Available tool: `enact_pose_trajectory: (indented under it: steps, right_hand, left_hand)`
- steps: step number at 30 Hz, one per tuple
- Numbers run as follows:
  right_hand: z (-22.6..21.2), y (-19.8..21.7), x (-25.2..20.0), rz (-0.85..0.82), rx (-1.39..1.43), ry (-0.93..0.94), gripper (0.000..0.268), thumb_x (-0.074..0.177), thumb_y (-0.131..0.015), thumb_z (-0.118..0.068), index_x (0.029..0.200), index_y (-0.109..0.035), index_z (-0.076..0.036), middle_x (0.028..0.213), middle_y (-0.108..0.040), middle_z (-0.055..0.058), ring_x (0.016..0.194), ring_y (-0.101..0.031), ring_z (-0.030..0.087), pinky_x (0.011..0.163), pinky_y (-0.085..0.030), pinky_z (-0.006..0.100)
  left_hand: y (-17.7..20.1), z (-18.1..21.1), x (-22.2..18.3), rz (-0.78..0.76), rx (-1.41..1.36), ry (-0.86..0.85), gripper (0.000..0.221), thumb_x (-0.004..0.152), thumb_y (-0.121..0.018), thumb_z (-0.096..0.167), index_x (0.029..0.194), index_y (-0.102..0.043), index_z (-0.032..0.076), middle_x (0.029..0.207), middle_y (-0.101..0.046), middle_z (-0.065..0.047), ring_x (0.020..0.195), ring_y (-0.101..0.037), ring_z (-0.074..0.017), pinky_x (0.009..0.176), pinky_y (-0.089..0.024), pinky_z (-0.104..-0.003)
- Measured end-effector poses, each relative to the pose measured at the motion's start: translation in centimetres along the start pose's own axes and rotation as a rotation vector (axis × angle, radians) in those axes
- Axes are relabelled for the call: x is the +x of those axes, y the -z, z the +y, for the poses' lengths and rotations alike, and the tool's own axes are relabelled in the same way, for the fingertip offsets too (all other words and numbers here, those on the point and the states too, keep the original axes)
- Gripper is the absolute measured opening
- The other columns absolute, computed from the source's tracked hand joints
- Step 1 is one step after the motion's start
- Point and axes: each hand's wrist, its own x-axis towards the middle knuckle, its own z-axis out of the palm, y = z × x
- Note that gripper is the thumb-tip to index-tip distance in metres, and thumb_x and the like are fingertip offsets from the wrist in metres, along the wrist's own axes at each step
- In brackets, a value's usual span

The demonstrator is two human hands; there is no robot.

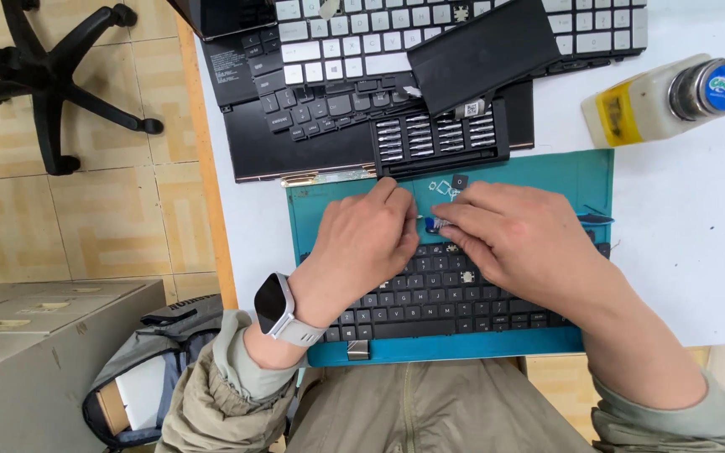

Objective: Cleaning a laptop keyboard base with a toothbrush and attempting to install small plastic key hinges.

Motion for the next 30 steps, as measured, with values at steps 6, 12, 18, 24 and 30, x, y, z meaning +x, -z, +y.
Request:
enact_pose_trajectory:
  steps: [6,12,18,24,30]
  right_hand:
    - [0.1,0.0,0.6,0.083,0.312,-0.022,0.008,0.097,-0.07,-0.015,0.1,-0.072,-0.008,0.093,-0.073,0.002,0.079,-0.069,0.02,0.066,-0.051,0.031]
    - [0.1,0.2,0.4,0.157,0.499,-0.038,0.006,0.095,-0.069,-0.009,0.094,-0.069,-0.003,0.087,-0.072,0.006,0.074,-0.067,0.019,0.065,-0.052,0.029]
    - [0.7,-0.6,-0.7,0.116,0.823,-0.227,0.011,0.094,-0.069,-0.014,0.096,-0.071,-0.004,0.082,-0.068,0.006,0.067,-0.061,0.015,0.061,-0.047,0.024]
    - [0.7,-1.0,-0.6,0.12,1.127,-0.329,0.007,0.09,-0.071,-0.001,0.085,-0.076,0.0,0.067,-0.063,0.005,0.055,-0.043,0.009,0.047,-0.044,0.023]
    - [1.0,-1.8,-1.1,0.135,1.249,-0.396,0.007,0.09,-0.072,0.0,0.086,-0.076,0.004,0.069,-0.065,0.006,0.055,-0.051,0.005,0.05,-0.048,0.02]
  left_hand:
    - [2.1,1.2,-0.6,0.096,-0.43,0.049,0.005,0.087,-0.065,0.016,0.09,-0.063,0.013,0.087,-0.066,0.002,0.057,-0.056,-0.0202,0.057,-0.043,-0.039]
    - [3.3,2.2,-0.5,0.105,-0.684,-0.033,0.012,0.091,-0.067,0.004,0.089,-0.06,0.013,0.086,-0.061,0.0,0.063,-0.057,-0.0094,0.053,-0.043,-0.025]
    - [2.4,1.8,-1.0,0.233,-0.789,-0.222,0.016,0.1,-0.069,0.007,0.115,-0.067,0.005,0.101,-0.072,-0.01,0.087,-0.072,-0.0225,0.073,-0.059,-0.029]
    - [1.2,2.2,-0.7,0.365,-0.974,-0.213,0.015,0.094,-0.074,0.002,0.104,-0.077,0.012,0.088,-0.074,-0.001,0.07,-0.069,-0.0181,0.056,-0.057,-0.027]
    - [1.1,2.1,-0.5,0.391,-0.977,-0.213,0.009,0.094,-0.074,0.003,0.099,-0.077,0.009,0.084,-0.074,-0.004,0.067,-0.067,-0.0195,0.058,-0.057,-0.03]
